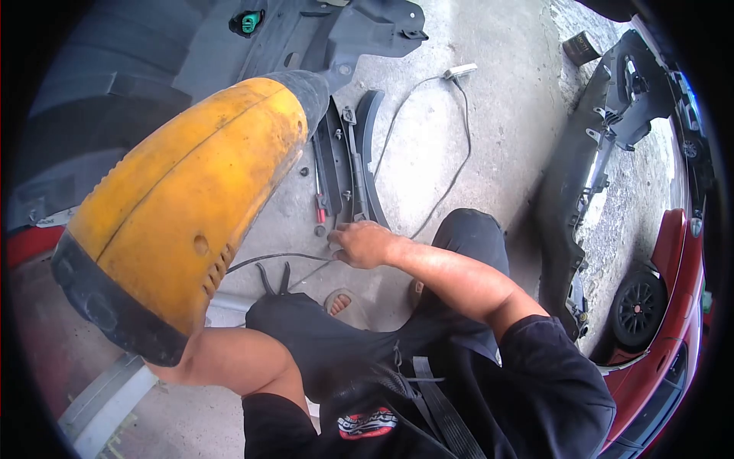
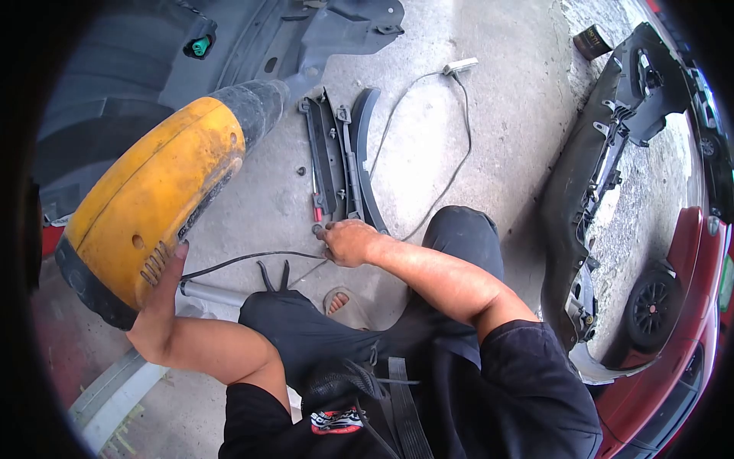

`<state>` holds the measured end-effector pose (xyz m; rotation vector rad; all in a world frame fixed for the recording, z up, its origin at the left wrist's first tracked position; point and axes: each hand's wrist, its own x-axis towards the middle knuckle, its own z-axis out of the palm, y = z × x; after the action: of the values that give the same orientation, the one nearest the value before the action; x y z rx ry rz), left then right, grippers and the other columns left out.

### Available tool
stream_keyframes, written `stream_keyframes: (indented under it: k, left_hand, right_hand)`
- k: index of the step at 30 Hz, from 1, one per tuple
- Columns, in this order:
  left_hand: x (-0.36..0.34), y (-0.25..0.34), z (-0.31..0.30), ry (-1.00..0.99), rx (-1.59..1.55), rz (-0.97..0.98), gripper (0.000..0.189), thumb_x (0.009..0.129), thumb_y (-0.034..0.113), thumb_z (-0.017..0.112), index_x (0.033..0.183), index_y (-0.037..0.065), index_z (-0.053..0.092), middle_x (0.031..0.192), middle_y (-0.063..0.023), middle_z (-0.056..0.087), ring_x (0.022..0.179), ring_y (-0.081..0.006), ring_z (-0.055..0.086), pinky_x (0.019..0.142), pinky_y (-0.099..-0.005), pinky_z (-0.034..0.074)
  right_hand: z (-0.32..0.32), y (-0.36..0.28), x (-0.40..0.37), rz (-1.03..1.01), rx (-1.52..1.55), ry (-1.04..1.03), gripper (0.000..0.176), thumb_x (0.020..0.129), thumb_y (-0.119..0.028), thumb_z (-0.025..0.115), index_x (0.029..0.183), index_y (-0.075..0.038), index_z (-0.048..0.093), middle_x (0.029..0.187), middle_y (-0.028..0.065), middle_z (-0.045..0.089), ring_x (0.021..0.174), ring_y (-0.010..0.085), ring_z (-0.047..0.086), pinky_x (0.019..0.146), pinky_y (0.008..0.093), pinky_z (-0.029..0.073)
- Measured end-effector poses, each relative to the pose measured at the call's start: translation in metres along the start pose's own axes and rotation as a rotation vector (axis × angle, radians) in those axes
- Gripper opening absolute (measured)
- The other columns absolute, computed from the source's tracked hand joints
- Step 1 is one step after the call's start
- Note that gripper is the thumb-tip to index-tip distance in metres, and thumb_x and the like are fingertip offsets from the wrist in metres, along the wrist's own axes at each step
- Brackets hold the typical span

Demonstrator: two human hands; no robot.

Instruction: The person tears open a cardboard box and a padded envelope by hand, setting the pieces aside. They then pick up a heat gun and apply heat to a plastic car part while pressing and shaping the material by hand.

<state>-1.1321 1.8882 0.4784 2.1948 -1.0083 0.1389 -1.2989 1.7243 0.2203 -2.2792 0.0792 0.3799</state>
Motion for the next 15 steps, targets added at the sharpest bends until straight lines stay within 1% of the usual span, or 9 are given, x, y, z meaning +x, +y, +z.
stream_keyframes:
  k: [1, 3, 4, 5, 7, 9, 10, 13, 15]
  left_hand:
    - [0.0, 0.007, 0.004, 0.002, 0.0, 0.001, 0.047, 0.072, -0.001, 0.082, 0.112, -0.004, 0.057, 0.103, -0.011, 0.064, 0.09, -0.0194, 0.06, 0.081, -0.0293, 0.049]
    - [0.005, 0.031, 0.017, 0.086, -0.201, -0.126, 0.046, 0.074, 0.0, 0.081, 0.113, -0.004, 0.056, 0.103, -0.011, 0.063, 0.091, -0.0195, 0.06, 0.081, -0.0302, 0.049]
    - [0.01, 0.032, 0.014, 0.091, -0.2, -0.125, 0.046, 0.074, 0.0, 0.081, 0.113, -0.004, 0.056, 0.103, -0.011, 0.063, 0.091, -0.0195, 0.06, 0.081, -0.0302, 0.049]
    - [0.016, 0.032, 0.011, 0.04, -0.206, -0.164, 0.045, 0.075, 0.0, 0.08, 0.113, -0.004, 0.057, 0.104, -0.0111, 0.063, 0.092, -0.0197, 0.06, 0.082, -0.0304, 0.049]
    - [0.018, 0.03, 0.005, -0.004, -0.211, -0.202, 0.044, 0.076, 0.0, 0.079, 0.114, -0.004, 0.057, 0.104, -0.0113, 0.063, 0.093, -0.0199, 0.059, 0.082, -0.0306, 0.049]
    - [0.015, 0.026, 0.0, -0.016, -0.232, -0.311, 0.054, 0.072, -0.006, 0.08, 0.119, -0.007, 0.052, 0.11, -0.0139, 0.061, 0.099, -0.0204, 0.061, 0.084, -0.033, 0.051]
    - [0.012, 0.023, -0.003, -0.011, -0.232, -0.309, 0.054, 0.072, -0.006, 0.08, 0.119, -0.007, 0.052, 0.11, -0.0139, 0.061, 0.099, -0.0204, 0.061, 0.084, -0.033, 0.051]
    - [-0.001, 0.006, -0.007, -0.004, -0.217, -0.187, 0.041, 0.079, 0.002, 0.077, 0.114, -0.005, 0.057, 0.105, -0.0113, 0.063, 0.094, -0.021, 0.059, 0.083, -0.0305, 0.048]
    - [-0.005, -0.008, -0.009, -0.045, -0.013, -0.057, 0.041, 0.079, 0.002, 0.076, 0.115, -0.005, 0.057, 0.106, -0.0123, 0.063, 0.095, -0.021, 0.06, 0.084, -0.0309, 0.048]
  right_hand:
    - [0.0, 0.0, 0.0, -0.003, 0.006, 0.002, 0.036, 0.088, -0.027, 0.06, 0.114, -0.002, 0.059, 0.106, 0.0193, 0.062, 0.1, 0.0392, 0.062, 0.087, 0.0473, 0.048]
    - [-0.004, -0.002, 0.0, -0.009, 0.008, 0.003, 0.035, 0.088, -0.027, 0.06, 0.114, -0.002, 0.059, 0.106, 0.0194, 0.062, 0.1, 0.0392, 0.062, 0.087, 0.0473, 0.048]
    - [-0.011, -0.005, 0.0, 0.017, 0.007, -0.064, 0.039, 0.09, -0.027, 0.057, 0.12, -0.002, 0.057, 0.111, 0.0197, 0.062, 0.104, 0.0379, 0.061, 0.091, 0.0465, 0.047]
    - [-0.015, -0.007, 0.0, 0.043, 0.005, -0.131, 0.044, 0.091, -0.028, 0.055, 0.125, -0.001, 0.055, 0.116, 0.0199, 0.062, 0.108, 0.0365, 0.06, 0.094, 0.0457, 0.046]
    - [-0.015, -0.008, -0.001, 0.04, 0.002, -0.121, 0.043, 0.091, -0.028, 0.054, 0.124, -0.002, 0.056, 0.115, 0.0199, 0.062, 0.108, 0.0366, 0.06, 0.094, 0.0456, 0.046]
    - [-0.013, -0.007, -0.001, 0.039, 0.0, -0.111, 0.042, 0.091, -0.027, 0.054, 0.123, -0.002, 0.057, 0.115, 0.0198, 0.063, 0.107, 0.0366, 0.061, 0.094, 0.0455, 0.047]
    - [-0.012, -0.007, -0.001, 0.038, 0.005, -0.106, 0.041, 0.09, -0.027, 0.054, 0.123, -0.002, 0.057, 0.114, 0.0198, 0.063, 0.107, 0.0365, 0.061, 0.094, 0.0454, 0.047]
    - [-0.013, -0.007, 0.002, 0.035, 0.008, -0.109, 0.041, 0.09, -0.027, 0.054, 0.123, -0.002, 0.057, 0.114, 0.02, 0.063, 0.107, 0.0363, 0.061, 0.094, 0.0452, 0.047]
    - [-0.01, -0.006, 0.003, 0.034, 0.008, -0.118, 0.041, 0.09, -0.027, 0.054, 0.123, -0.002, 0.057, 0.113, 0.0201, 0.064, 0.107, 0.0364, 0.061, 0.094, 0.0452, 0.047]
